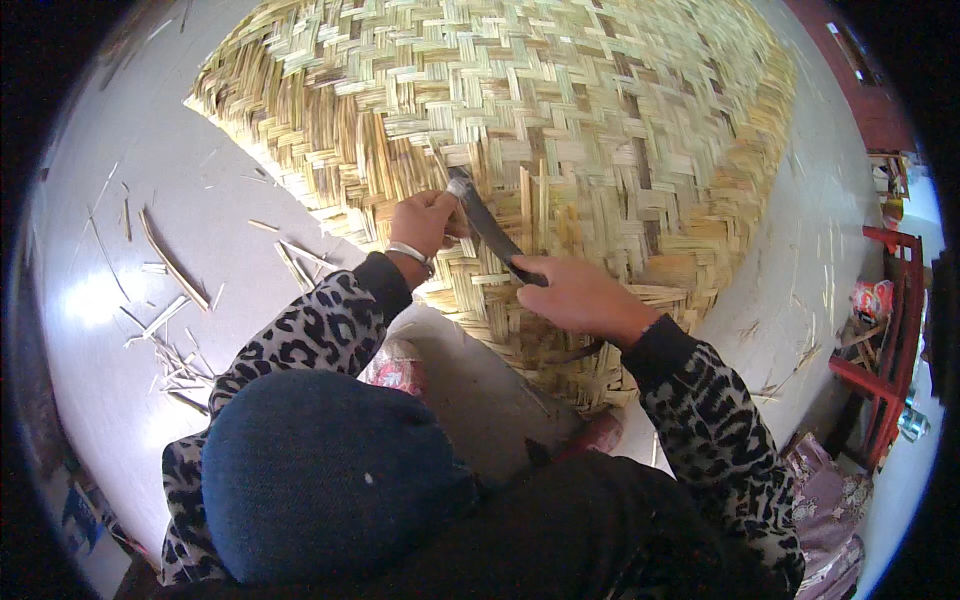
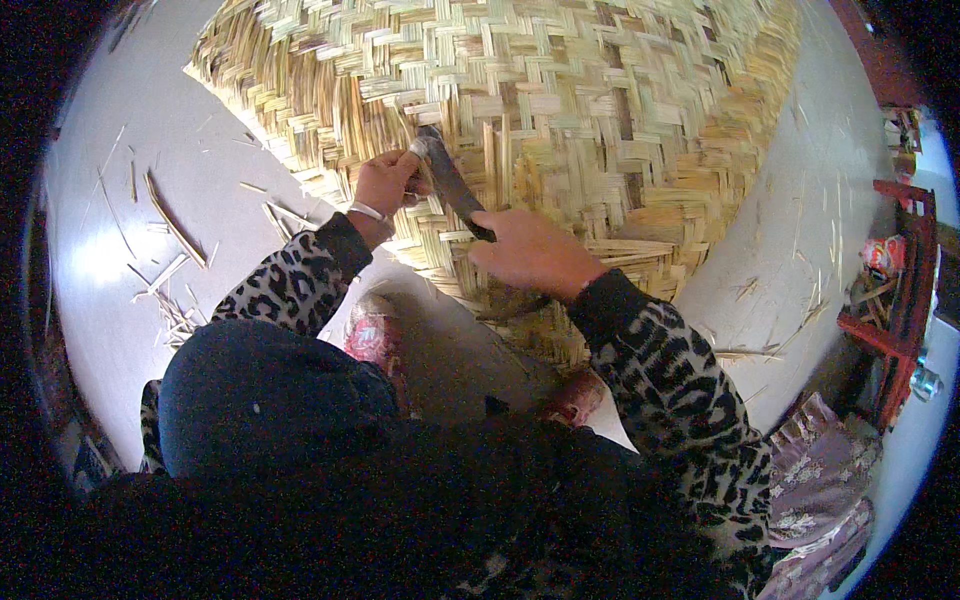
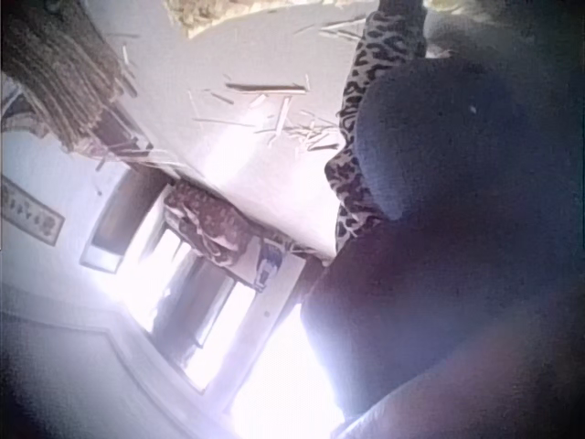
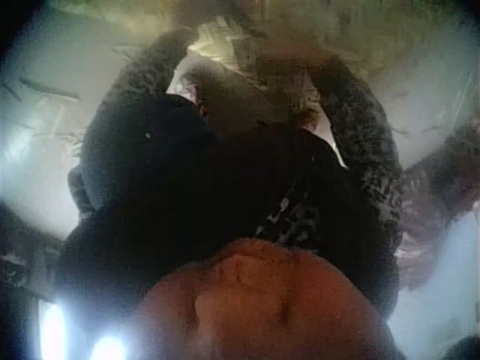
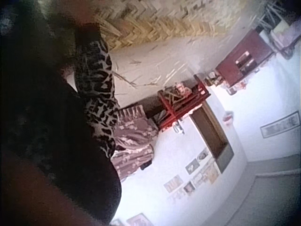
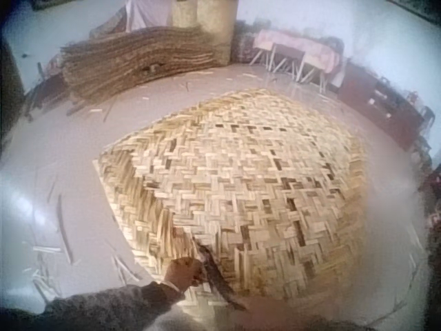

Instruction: The person uses a curved knife to trim and adjust the edges of a large woven basket. They repeatedly tap and cut the woven material to refine the basket's shape and remove excess strands.

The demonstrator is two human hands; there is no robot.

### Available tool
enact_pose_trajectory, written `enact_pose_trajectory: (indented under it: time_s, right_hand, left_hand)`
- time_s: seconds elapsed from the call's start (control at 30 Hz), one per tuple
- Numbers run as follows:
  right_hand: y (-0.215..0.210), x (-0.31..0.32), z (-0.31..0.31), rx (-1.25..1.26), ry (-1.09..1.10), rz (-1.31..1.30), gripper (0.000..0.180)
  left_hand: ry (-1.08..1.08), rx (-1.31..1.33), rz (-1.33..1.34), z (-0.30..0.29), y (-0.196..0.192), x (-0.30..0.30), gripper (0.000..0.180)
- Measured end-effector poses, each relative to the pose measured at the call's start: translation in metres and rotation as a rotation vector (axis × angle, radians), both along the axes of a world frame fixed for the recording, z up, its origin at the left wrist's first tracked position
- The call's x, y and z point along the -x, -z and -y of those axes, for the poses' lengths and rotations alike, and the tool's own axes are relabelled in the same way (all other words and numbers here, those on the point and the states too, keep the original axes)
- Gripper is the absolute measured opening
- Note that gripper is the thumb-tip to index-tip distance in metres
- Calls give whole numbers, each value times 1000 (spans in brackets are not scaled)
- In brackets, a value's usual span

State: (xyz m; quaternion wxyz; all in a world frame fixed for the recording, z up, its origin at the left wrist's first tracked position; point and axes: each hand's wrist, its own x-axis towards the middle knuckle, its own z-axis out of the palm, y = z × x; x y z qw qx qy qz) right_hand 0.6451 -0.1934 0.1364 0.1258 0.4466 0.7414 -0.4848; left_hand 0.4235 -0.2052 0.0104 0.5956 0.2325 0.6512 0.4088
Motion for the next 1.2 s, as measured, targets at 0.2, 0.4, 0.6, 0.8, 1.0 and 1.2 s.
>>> enact_pose_trajectory:
  time_s: [0.2, 0.4, 0.6, 0.8, 1.0, 1.2]
  right_hand:
    - [8, 10, 20, -112, 14, 158, 53]
    - [41, 34, 25, -325, 49, 119, 49]
    - [56, 35, 23, -376, 43, 139, 42]
    - [41, 36, 28, -322, 20, 196, 49]
    - [-25, -40, 49, -131, -124, 202, 53]
    - [-54, -81, 42, 176, 225, -73, 59]
  left_hand:
    - [129, 0, 94, -5, -6, 4, 22]
    - [539, -88, -344, -16, 5, 11, 19]
    - [462, 115, -287, -34, 1, 13, 20]
    - [598, -211, -1004, -3, -6, 12, 31]
    - [702, -201, -1035, -11, 6, 16, 30]
    - [196, -134, -345, -29, 7, 9, 37]
